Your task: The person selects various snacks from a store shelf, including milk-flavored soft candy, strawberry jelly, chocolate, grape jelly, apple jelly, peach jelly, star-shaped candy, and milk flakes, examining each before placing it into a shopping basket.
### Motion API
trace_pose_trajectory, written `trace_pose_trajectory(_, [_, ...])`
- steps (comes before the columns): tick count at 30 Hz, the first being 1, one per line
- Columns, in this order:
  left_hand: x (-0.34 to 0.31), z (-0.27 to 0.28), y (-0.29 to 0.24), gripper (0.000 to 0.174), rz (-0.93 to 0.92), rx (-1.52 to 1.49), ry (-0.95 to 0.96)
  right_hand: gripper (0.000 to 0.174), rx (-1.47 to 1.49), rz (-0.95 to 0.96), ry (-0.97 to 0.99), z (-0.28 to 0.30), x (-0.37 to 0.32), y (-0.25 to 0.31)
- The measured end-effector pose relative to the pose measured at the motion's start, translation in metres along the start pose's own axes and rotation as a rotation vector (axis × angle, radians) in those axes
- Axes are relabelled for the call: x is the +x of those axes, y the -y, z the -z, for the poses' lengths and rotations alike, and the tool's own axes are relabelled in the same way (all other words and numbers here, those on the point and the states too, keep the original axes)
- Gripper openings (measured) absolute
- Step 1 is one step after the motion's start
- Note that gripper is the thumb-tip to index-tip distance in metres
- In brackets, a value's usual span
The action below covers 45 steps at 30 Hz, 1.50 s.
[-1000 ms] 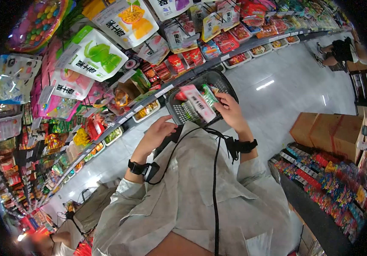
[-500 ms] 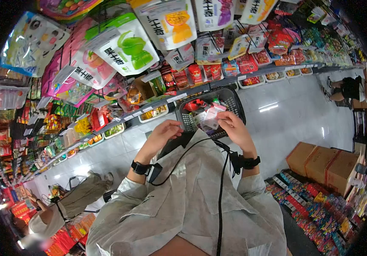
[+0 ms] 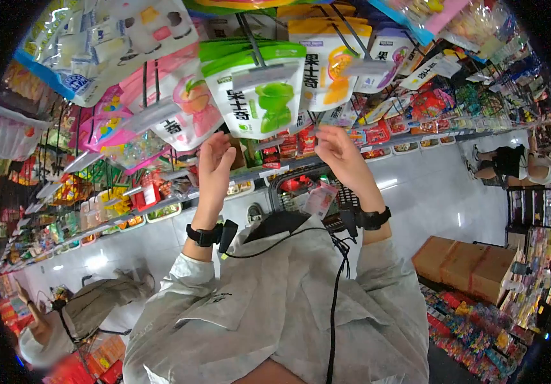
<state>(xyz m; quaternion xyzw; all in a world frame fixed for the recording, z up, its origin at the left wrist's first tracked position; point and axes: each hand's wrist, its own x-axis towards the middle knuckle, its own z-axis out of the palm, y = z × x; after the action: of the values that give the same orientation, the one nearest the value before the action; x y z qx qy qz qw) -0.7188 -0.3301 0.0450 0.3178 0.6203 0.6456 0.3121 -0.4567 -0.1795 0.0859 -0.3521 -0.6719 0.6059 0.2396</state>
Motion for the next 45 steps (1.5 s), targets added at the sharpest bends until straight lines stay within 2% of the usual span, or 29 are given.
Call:
trace_pose_trajectory(1, [0.007,0.003,-0.009,0.052,-0.014,0.004,0.017,0.058,-0.024,0.044,-0.032,-0.007,0.014,-0.004])
trace_pose_trajectory(5, [0.035,0.004,-0.01,0.056,-0.051,-0.047,0.134,0.067,-0.06,0.106,-0.19,-0.039,0.043,0.006])
trace_pose_trajectory(8, [0.042,0.003,-0.009,0.048,-0.037,-0.053,0.251,0.066,0.04,0.109,-0.15,-0.054,0.047,0.009])
trace_pose_trajectory(9, [0.043,0.007,-0.011,0.043,-0.043,0.072,0.266,0.056,0.031,0.127,-0.16,-0.057,0.046,0.008])
trace_pose_trajectory(12, [0.038,0.014,-0.02,0.037,0.122,-0.138,0.397,0.044,-0.002,-0.042,-0.129,-0.061,0.028,0.02])
trace_pose_trajectory(13, [0.033,0.014,-0.03,0.034,0.148,-0.23,0.416,0.036,0.096,-0.069,-0.161,-0.071,0.018,0.032])
trace_pose_trajectory(16, [0.015,0.014,-0.035,0.037,0.136,-0.284,0.441,0.037,0.14,0.0,-0.162,-0.081,-0.009,0.045])
trace_pose_trajectory(18, [0.001,0.016,-0.056,0.04,0.251,-0.416,0.463,0.038,0.123,0.021,-0.168,-0.083,-0.032,0.057])
trace_pose_trajectory(23, [-0.034,0.018,-0.071,0.042,0.117,-0.326,0.501,0.037,0.159,-0.017,-0.135,-0.084,-0.072,0.082])
trace_pose_trajectory(24, [-0.04,0.015,-0.07,0.042,0.147,-0.355,0.489,0.037,0.156,-0.02,-0.119,-0.081,-0.078,0.081])
trace_pose_trajectory(27, [-0.062,0.003,-0.063,0.041,0.244,-0.404,0.453,0.038,0.176,-0.038,-0.067,-0.067,-0.093,0.058])
trace_pose_trajectory(34, [-0.129,-0.034,-0.055,0.038,0.281,-0.222,0.405,0.032,0.15,-0.022,-0.019,-0.03,-0.149,0.019])
trace_pose_trajectory(40, [-0.201,-0.068,-0.026,0.04,0.523,-0.111,0.405,0.027,0.121,-0.13,0.06,0.015,-0.209,-0.044])
trace_pose_trajectory(45, [-0.262,-0.091,-0.015,0.041,0.62,-0.092,0.4,0.035,0.035,-0.136,0.084,0.028,-0.25,-0.1])
